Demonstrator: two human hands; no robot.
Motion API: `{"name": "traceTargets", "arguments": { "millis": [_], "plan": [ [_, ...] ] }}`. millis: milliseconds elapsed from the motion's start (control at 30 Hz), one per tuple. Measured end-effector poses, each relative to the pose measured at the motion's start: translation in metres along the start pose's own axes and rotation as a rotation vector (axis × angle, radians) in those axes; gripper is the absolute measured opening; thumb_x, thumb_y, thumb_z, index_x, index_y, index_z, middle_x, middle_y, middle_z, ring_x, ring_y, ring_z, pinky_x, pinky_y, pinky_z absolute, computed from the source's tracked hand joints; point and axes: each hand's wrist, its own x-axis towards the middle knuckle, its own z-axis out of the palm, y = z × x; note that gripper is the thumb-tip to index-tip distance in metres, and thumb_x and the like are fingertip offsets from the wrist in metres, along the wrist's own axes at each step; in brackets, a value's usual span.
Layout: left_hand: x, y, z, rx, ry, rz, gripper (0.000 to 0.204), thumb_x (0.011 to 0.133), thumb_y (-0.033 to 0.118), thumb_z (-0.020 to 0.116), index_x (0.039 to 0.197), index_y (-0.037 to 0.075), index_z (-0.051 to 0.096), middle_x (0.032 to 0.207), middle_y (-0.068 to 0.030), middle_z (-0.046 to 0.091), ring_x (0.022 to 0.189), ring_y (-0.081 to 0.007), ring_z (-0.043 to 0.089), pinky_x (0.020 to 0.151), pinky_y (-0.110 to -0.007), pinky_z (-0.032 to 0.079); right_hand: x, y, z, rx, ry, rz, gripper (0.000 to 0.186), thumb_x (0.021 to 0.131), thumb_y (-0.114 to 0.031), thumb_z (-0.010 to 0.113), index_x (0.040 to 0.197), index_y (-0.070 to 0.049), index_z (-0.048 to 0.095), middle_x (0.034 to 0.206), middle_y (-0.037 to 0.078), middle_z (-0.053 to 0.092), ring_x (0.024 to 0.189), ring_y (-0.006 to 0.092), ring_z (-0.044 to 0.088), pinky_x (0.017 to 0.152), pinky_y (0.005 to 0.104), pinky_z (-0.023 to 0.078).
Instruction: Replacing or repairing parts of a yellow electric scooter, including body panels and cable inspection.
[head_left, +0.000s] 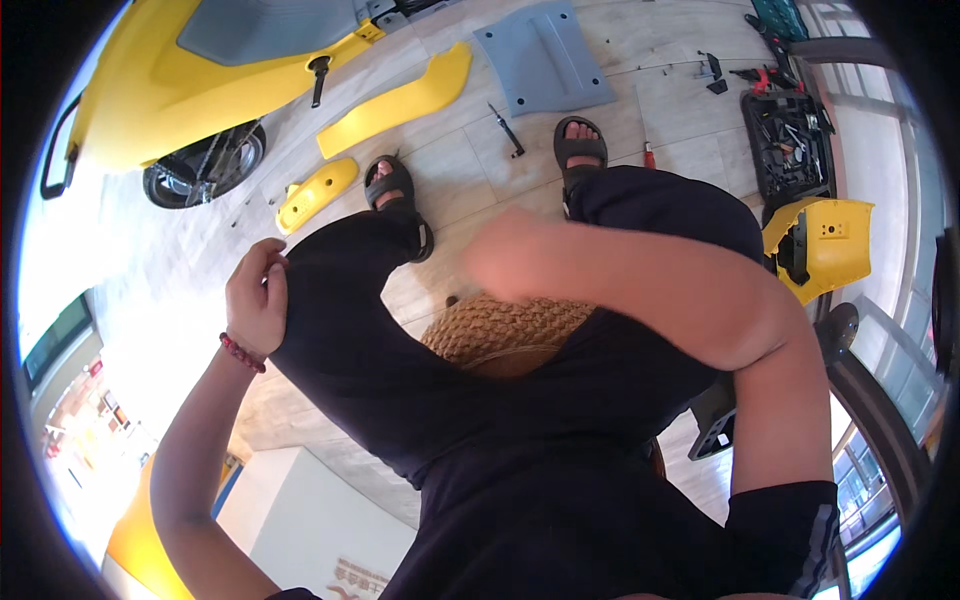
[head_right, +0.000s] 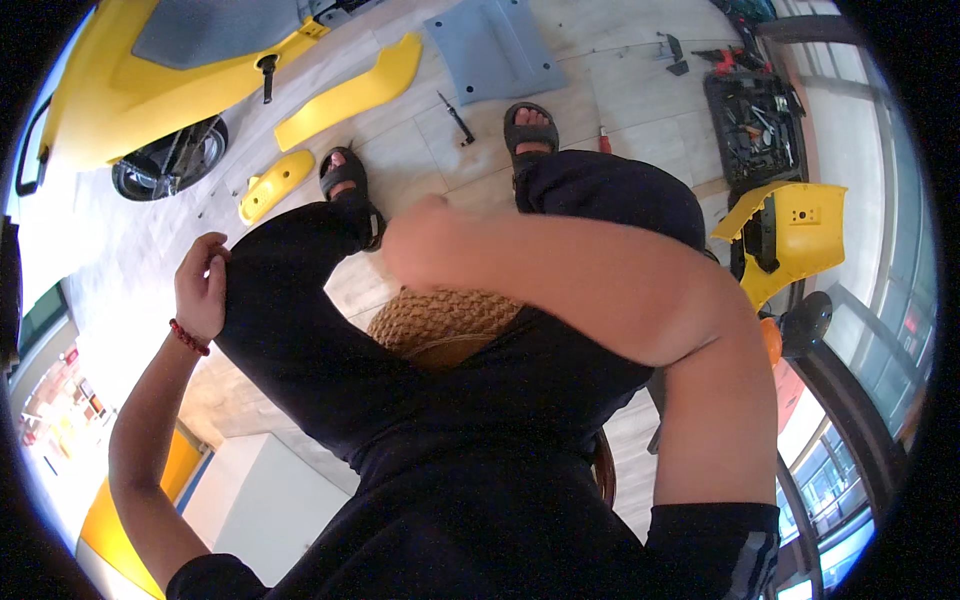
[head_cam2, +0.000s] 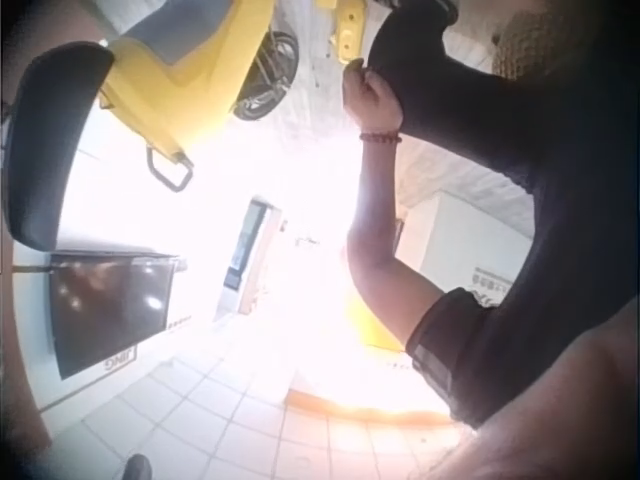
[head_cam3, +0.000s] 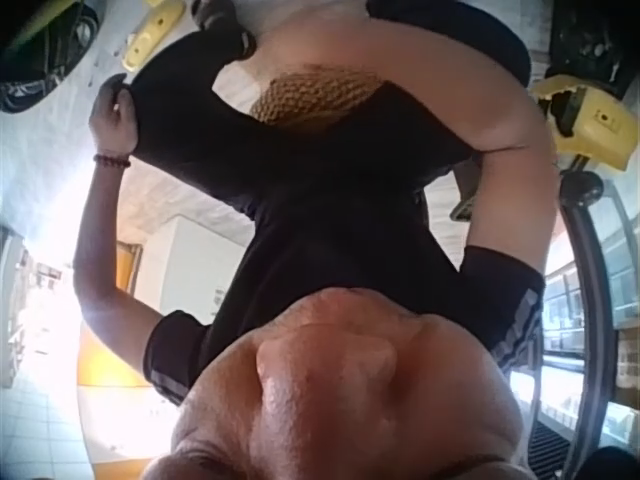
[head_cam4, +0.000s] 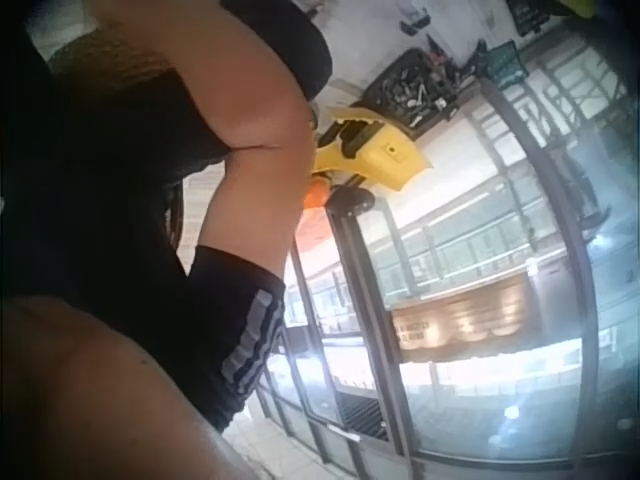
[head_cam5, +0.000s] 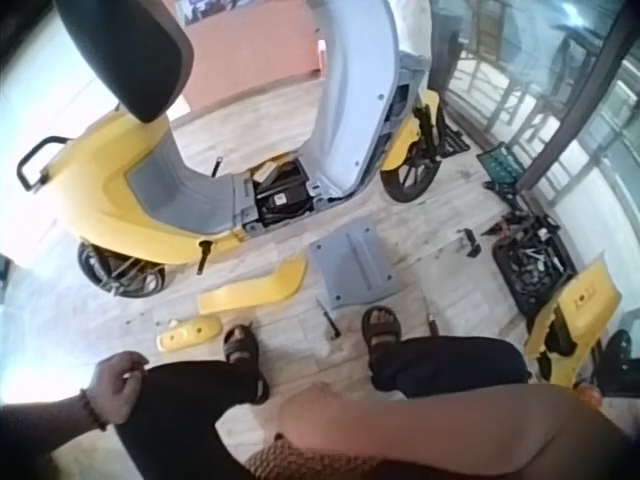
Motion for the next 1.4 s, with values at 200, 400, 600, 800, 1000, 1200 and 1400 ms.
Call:
{"name": "traceTargets", "arguments": {
  "millis": [200, 400, 600, 800, 1000, 1200, 1400],
  "plan": [
    [0.006, 0.004, -0.002, -0.033, -0.06, 0.092, 0.021, 0.079, 0.0, 0.048, 0.098, -0.001, 0.057, 0.081, -0.0161, 0.06, 0.076, -0.0309, 0.06, 0.071, -0.035, 0.047, 0.029, 0.093, -0.004, -0.106, -0.172, 0.082, 0.017, 0.069, -0.008, 0.063, 0.083, -0.003, 0.07, 0.087, 0.019, 0.067, 0.082, 0.0339, 0.064, 0.07, 0.0445, 0.052],
    [0.011, -0.009, -0.006, -0.037, -0.172, 0.129, 0.026, 0.072, -0.004, 0.044, 0.096, -0.005, 0.054, 0.081, -0.017, 0.059, 0.073, -0.0319, 0.058, 0.07, -0.037, 0.047, 0.069, 0.218, 0.056, -0.045, -0.04, 0.281, 0.029, 0.076, -0.023, 0.062, 0.093, -0.001, 0.068, 0.101, 0.021, 0.064, 0.097, 0.0416, 0.059, 0.084, 0.0469, 0.047],
    [0.011, -0.024, -0.012, 0.088, -0.272, 0.089, 0.023, 0.073, 0.003, 0.043, 0.092, -0.004, 0.053, 0.082, -0.0188, 0.056, 0.074, -0.0337, 0.055, 0.07, -0.042, 0.045, 0.155, 0.269, 0.119, 0.554, 0.321, 0.631, 0.043, 0.082, -0.04, 0.057, 0.089, 0.001, 0.066, 0.088, 0.022, 0.065, 0.087, 0.0375, 0.063, 0.081, 0.0478, 0.047],
    [0.008, -0.028, -0.01, 0.122, -0.33, 0.029, 0.022, 0.074, 0.006, 0.044, 0.092, -0.005, 0.053, 0.082, -0.0184, 0.056, 0.076, -0.0348, 0.054, 0.073, -0.044, 0.044, 0.205, 0.262, 0.153, 0.612, 0.534, 0.677, 0.032, 0.08, -0.034, 0.06, 0.08, -0.003, 0.068, 0.083, 0.016, 0.067, 0.08, 0.0332, 0.066, 0.07, 0.0468, 0.051],
    [0.007, -0.027, -0.012, 0.202, -0.322, 0.008, 0.023, 0.074, 0.007, 0.044, 0.092, -0.004, 0.053, 0.083, -0.019, 0.056, 0.079, -0.0353, 0.055, 0.076, -0.045, 0.044, 0.219, 0.273, 0.175, 0.465, 0.47, 0.523, 0.021, 0.078, -0.02, 0.06, 0.088, -0.002, 0.063, 0.084, 0.017, 0.066, 0.078, 0.0331, 0.066, 0.062, 0.0437, 0.053],
    [0.011, -0.025, -0.009, 0.178, -0.27, 0.016, 0.025, 0.072, 0.006, 0.045, 0.092, -0.004, 0.054, 0.086, -0.0192, 0.056, 0.082, -0.0364, 0.056, 0.078, -0.045, 0.045, 0.212, 0.276, 0.18, 0.513, 0.769, 0.376, 0.019, 0.083, -0.021, 0.054, 0.082, -0.003, 0.05, 0.072, 0.02, 0.058, 0.073, 0.0401, 0.059, 0.064, 0.0489, 0.047],
    [0.019, -0.015, -0.007, 0.156, -0.266, -0.023, 0.024, 0.072, 0.004, 0.045, 0.092, -0.003, 0.055, 0.086, -0.0183, 0.058, 0.083, -0.0359, 0.056, 0.078, -0.044, 0.046, 0.195, 0.272, 0.151, 0.684, 0.935, 0.336, 0.016, 0.085, -0.017, 0.052, 0.083, -0.002, 0.046, 0.078, 0.02, 0.057, 0.076, 0.0414, 0.056, 0.066, 0.0509, 0.043]
  ]
}}
